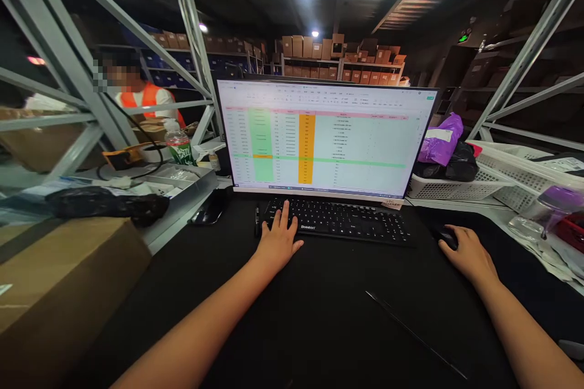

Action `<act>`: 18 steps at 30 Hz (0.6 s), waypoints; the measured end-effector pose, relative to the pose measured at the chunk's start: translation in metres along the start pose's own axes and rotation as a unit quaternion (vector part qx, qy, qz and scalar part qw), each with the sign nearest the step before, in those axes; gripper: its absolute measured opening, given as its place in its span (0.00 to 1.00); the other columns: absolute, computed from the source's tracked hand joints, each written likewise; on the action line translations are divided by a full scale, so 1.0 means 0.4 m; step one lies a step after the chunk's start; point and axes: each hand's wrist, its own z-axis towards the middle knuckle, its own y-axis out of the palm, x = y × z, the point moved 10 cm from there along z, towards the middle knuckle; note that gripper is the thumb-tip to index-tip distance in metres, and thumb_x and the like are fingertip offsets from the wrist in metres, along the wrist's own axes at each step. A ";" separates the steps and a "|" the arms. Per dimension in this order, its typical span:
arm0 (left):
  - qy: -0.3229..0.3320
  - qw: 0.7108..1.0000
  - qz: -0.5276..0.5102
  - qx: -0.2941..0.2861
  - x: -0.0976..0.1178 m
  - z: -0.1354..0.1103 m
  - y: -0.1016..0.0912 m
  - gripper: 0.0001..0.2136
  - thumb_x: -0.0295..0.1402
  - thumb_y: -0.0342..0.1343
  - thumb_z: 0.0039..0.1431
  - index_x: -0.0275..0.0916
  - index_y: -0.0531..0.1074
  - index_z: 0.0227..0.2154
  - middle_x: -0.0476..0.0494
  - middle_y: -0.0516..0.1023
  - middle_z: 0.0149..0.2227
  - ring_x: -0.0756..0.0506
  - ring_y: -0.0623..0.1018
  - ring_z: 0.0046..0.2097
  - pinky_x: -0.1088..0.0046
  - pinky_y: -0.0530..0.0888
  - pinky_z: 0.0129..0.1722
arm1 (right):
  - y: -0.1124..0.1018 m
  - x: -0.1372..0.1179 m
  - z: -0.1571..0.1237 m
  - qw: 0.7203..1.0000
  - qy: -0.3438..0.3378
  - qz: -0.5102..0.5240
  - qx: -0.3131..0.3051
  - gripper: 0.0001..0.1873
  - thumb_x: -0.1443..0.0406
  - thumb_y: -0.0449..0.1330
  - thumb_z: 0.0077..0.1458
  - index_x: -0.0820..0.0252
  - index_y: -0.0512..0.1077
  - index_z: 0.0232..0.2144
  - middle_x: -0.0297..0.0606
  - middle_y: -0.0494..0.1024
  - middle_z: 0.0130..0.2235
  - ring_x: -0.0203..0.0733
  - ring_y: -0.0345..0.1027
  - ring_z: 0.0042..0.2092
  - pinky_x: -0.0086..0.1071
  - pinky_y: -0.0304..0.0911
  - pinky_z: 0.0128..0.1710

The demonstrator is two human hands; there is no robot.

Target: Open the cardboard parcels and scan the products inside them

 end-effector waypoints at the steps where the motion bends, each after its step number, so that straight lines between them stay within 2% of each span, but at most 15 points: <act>1: 0.002 1.000 0.005 0.009 0.002 -0.001 -0.003 0.30 0.45 0.50 0.68 0.36 0.57 0.68 0.29 0.33 0.73 0.28 0.52 0.72 0.38 0.63 0.63 | -0.003 -0.004 -0.001 1.000 0.001 0.001 -0.001 0.29 0.53 0.50 0.57 0.61 0.66 0.56 0.51 0.69 0.56 0.54 0.61 0.62 0.41 0.59 0.60; 5: 0.013 0.999 0.014 0.033 0.015 -0.005 -0.006 0.30 0.43 0.49 0.69 0.33 0.56 0.68 0.26 0.36 0.73 0.30 0.51 0.72 0.39 0.58 0.65 | -0.015 -0.014 -0.007 1.000 0.000 0.001 -0.003 0.31 0.52 0.50 0.55 0.60 0.66 0.57 0.51 0.68 0.57 0.55 0.61 0.62 0.41 0.60 0.59; 9: 0.002 0.999 0.003 0.034 0.012 -0.006 -0.001 0.29 0.43 0.49 0.68 0.34 0.57 0.67 0.24 0.40 0.72 0.30 0.54 0.71 0.39 0.61 0.64 | -0.012 -0.008 -0.007 1.000 -0.008 0.000 -0.004 0.33 0.50 0.49 0.54 0.62 0.66 0.57 0.52 0.69 0.56 0.56 0.62 0.61 0.42 0.59 0.61; 14: 0.001 0.999 -0.010 0.030 0.008 -0.004 0.003 0.29 0.43 0.49 0.68 0.35 0.57 0.67 0.23 0.43 0.72 0.30 0.56 0.71 0.39 0.61 0.64 | 0.002 0.009 0.000 1.000 -0.025 0.014 0.000 0.32 0.48 0.49 0.53 0.56 0.67 0.55 0.48 0.70 0.57 0.57 0.64 0.60 0.45 0.62 0.58; 18: 0.005 1.000 -0.017 0.024 0.009 -0.002 0.006 0.29 0.43 0.49 0.68 0.34 0.56 0.68 0.23 0.47 0.71 0.29 0.57 0.70 0.39 0.60 0.64 | 0.002 0.006 0.004 0.999 -0.030 0.026 -0.002 0.30 0.50 0.48 0.53 0.59 0.68 0.53 0.51 0.72 0.55 0.57 0.65 0.59 0.43 0.60 0.60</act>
